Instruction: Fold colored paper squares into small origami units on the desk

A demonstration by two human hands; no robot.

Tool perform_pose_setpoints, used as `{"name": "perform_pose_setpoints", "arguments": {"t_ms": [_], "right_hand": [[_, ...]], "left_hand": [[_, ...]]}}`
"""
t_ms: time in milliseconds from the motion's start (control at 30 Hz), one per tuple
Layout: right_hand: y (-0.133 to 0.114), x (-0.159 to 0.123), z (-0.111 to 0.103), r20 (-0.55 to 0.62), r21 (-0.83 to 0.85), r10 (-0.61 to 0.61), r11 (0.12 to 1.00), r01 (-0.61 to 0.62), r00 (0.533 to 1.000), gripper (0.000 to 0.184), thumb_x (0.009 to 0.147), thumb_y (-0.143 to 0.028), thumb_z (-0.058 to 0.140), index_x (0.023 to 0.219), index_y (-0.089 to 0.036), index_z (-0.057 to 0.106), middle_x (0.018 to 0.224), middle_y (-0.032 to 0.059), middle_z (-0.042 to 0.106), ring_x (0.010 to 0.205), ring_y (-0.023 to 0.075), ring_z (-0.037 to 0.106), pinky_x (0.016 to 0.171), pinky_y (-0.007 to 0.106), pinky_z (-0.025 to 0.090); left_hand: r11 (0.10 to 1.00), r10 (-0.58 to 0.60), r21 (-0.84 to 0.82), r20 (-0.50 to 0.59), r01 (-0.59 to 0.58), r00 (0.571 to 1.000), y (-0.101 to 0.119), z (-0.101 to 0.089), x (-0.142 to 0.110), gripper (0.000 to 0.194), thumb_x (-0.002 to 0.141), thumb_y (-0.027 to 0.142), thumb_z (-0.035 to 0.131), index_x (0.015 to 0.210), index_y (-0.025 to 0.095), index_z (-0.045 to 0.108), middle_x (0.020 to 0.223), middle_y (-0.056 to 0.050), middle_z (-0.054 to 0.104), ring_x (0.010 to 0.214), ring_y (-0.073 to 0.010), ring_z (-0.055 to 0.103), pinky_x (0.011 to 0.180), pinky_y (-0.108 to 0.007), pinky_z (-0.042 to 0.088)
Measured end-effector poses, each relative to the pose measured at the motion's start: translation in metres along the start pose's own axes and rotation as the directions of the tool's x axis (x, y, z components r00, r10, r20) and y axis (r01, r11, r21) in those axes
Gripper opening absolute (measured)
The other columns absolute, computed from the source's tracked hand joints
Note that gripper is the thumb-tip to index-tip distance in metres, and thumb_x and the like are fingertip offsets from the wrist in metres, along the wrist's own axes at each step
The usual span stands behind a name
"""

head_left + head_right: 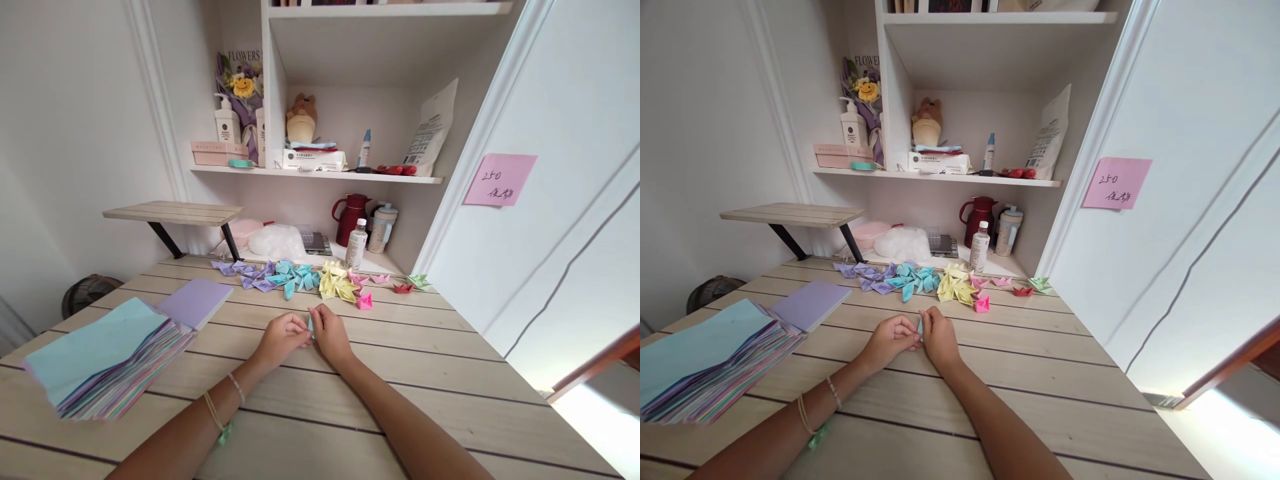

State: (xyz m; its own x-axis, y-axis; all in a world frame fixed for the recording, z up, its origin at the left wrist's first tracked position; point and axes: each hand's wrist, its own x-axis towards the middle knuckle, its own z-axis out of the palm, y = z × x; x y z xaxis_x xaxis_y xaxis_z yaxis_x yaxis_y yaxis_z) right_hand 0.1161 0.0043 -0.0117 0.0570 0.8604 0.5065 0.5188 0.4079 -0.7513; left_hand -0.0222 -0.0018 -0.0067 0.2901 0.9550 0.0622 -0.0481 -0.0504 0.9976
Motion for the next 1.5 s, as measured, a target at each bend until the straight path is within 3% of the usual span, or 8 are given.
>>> {"name": "perform_pose_setpoints", "arguments": {"t_ms": [167,267,433,667,1033,1233,1367,1500], "right_hand": [[-0.002,-0.003,0.004,0.011,0.051,-0.01,0.999,0.009,1.0,0.034,0.086,-0.043,0.036,0.067,-0.02,0.053,0.056,0.0011,0.055,0.05,0.0143,0.049,0.049,0.024,0.033],[-0.004,-0.005,0.006,0.08,0.193,0.054,0.979,-0.068,0.995,0.035,0.084,-0.048,0.038,0.072,-0.02,0.055,0.055,-0.0005,0.055,0.047,0.0138,0.05,0.046,0.023,0.036],[-0.003,-0.002,0.005,0.323,0.532,0.175,0.779,-0.331,0.93,0.041,0.081,-0.053,0.041,0.088,-0.019,0.061,0.055,-0.0003,0.06,0.042,0.0146,0.054,0.04,0.025,0.043],[-0.004,0.0,0.004,0.398,0.592,0.131,0.72,-0.363,0.908,0.037,0.075,-0.045,0.053,0.1,-0.021,0.064,0.065,0.0006,0.067,0.056,0.0171,0.063,0.054,0.029,0.051],[-0.005,0.0,0.004,0.363,0.608,0.097,0.729,-0.315,0.927,0.031,0.067,-0.026,0.061,0.097,-0.017,0.061,0.066,0.0004,0.066,0.054,0.0141,0.06,0.054,0.025,0.05],[-0.006,-0.004,0.004,0.168,0.494,0.101,0.852,-0.172,0.981,0.018,0.071,-0.025,0.054,0.088,-0.019,0.057,0.057,-0.0027,0.06,0.043,0.0126,0.055,0.042,0.023,0.046],[-0.006,-0.005,0.004,0.053,0.328,-0.036,0.945,0.016,0.998,0.016,0.072,-0.02,0.05,0.078,-0.018,0.065,0.068,0.0021,0.065,0.053,0.0135,0.057,0.053,0.024,0.047],[-0.004,-0.005,0.003,0.071,0.342,-0.032,0.94,0.006,0.997,0.021,0.071,-0.018,0.05,0.08,-0.019,0.069,0.075,0.0039,0.068,0.064,0.0163,0.06,0.061,0.027,0.049]], "left_hand": [[0.999,-0.014,-0.038,-0.013,0.014,1.0,0.001,-0.003,0.003,0.033,0.06,0.035,0.072,0.078,0.014,0.055,0.06,-0.002,0.064,0.054,-0.016,0.064,0.054,-0.027,0.052],[0.999,0.006,-0.045,-0.022,-0.007,1.0,-0.001,-0.005,0.005,0.033,0.058,0.035,0.074,0.076,0.014,0.056,0.058,0.0,0.062,0.049,-0.0133,0.061,0.051,-0.025,0.05],[0.997,0.071,-0.028,-0.116,-0.075,0.991,-0.001,-0.011,0.008,0.032,0.058,0.034,0.073,0.078,0.013,0.059,0.064,-0.002,0.063,0.053,-0.0124,0.061,0.053,-0.024,0.05],[0.994,0.094,-0.038,-0.174,-0.103,0.98,0.0,-0.018,0.012,0.032,0.06,0.036,0.071,0.079,0.013,0.06,0.071,-0.004,0.066,0.056,-0.0142,0.062,0.051,-0.024,0.048],[0.994,0.066,-0.074,-0.175,-0.08,0.982,0.003,-0.017,0.011,0.032,0.06,0.037,0.072,0.078,0.013,0.061,0.071,-0.004,0.066,0.061,-0.014,0.062,0.057,-0.024,0.05],[0.993,-0.071,-0.102,-0.117,0.059,0.991,0.004,-0.018,0.011,0.039,0.062,0.046,0.069,0.08,0.012,0.059,0.067,-0.005,0.066,0.057,-0.0156,0.065,0.056,-0.026,0.053],[0.987,-0.145,-0.077,-0.012,0.144,0.989,0.008,-0.019,0.01,0.042,0.066,0.049,0.065,0.08,0.01,0.061,0.069,-0.008,0.068,0.063,-0.0193,0.068,0.057,-0.025,0.052],[0.989,-0.122,-0.085,0.032,0.125,0.992,0.009,-0.021,0.008,0.04,0.06,0.039,0.073,0.085,0.01,0.063,0.08,-0.01,0.07,0.07,-0.0197,0.067,0.065,-0.027,0.052]]}}
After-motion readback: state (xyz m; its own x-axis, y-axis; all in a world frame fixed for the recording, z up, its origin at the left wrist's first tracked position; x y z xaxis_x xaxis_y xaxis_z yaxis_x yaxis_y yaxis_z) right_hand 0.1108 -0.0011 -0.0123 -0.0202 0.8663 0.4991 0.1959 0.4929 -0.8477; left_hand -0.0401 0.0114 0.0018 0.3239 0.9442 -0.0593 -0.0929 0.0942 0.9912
